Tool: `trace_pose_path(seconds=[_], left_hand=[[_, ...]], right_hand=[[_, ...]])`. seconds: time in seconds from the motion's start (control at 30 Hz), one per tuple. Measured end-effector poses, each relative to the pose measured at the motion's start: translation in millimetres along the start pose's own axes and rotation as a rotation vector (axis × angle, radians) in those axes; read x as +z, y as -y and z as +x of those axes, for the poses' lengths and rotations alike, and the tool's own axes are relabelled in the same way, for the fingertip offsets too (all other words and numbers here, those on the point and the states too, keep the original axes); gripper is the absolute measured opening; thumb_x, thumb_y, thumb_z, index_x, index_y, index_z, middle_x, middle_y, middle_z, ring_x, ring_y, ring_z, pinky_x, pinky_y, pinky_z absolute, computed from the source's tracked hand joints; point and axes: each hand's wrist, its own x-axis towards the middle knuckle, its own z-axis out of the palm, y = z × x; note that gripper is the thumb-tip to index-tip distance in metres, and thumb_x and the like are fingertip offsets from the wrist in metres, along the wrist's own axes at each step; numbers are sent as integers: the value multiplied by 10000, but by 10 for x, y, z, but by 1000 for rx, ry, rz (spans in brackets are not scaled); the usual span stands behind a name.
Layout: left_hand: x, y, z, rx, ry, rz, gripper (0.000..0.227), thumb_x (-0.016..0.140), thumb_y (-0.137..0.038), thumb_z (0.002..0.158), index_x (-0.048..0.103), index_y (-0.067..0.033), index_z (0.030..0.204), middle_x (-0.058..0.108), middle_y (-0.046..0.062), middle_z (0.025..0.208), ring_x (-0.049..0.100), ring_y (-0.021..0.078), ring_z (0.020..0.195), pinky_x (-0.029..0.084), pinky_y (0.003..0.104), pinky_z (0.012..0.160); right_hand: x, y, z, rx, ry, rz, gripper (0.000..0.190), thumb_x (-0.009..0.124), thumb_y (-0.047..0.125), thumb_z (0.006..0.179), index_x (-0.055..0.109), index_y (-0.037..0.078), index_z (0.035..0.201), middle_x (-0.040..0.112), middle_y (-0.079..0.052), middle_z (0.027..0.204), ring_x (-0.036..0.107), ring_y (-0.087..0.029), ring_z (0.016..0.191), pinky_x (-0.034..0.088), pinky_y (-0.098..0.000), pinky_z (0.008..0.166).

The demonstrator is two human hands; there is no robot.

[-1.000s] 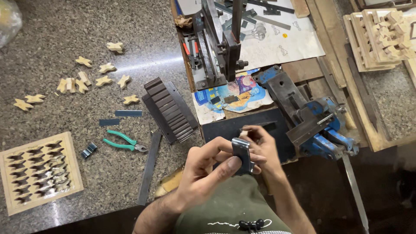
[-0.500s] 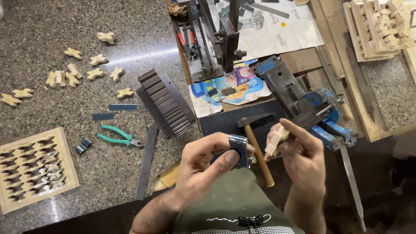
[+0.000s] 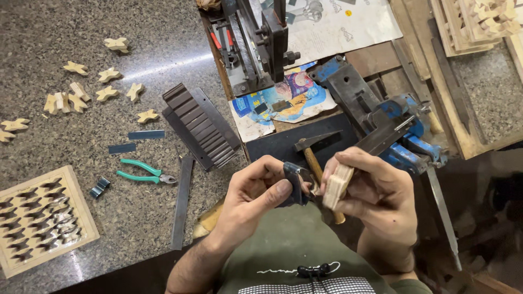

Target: The person assembles small wooden butterfly-shaped pieces with metal clips. They use a hammer to secure the metal clips onto the wooden pieces and then place the finished items into a wooden tray with cutouts.

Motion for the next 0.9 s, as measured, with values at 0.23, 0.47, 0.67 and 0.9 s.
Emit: trace_pose_path(seconds=[0.23,0.47,0.67,0.9], left_hand=[[36,58,7,108,-101,200,181,660,-85,1058,628,48,1177,686,44,1077,626,82,1015,513,231,883],[-8,13,17,205,-77,293,160,622,-66,1072,654,41,1187,667,38,1184,643,104,1058,538,255,923],[-70,59,33,18,-50,93,208,662,-89,1037,636,33,1203,742,94,1136,690,135,1086,566,300,984],[-76,112,25,9,-23,75,219,668,-67,1045,636,41,1233,730,83,1159,671,119,1108,556,286,987]], right_hand=[[-150,-37,-1,82,75,-243,543,609,-191,929,565,-96,1462,561,-179,1271,697,-215,1024,574,-321,908],[-123,-9,-12,129,-125,-214,542,690,-193,815,536,-100,1326,654,-240,1127,703,-239,1023,598,-338,908],[-2,-8,40,64,-109,41,440,668,-110,869,606,-62,1302,682,-168,1118,727,-234,1027,631,-356,900],[119,-79,46,125,-210,-68,370,734,-125,895,632,-113,1251,712,-218,1095,739,-286,1011,623,-387,894]])
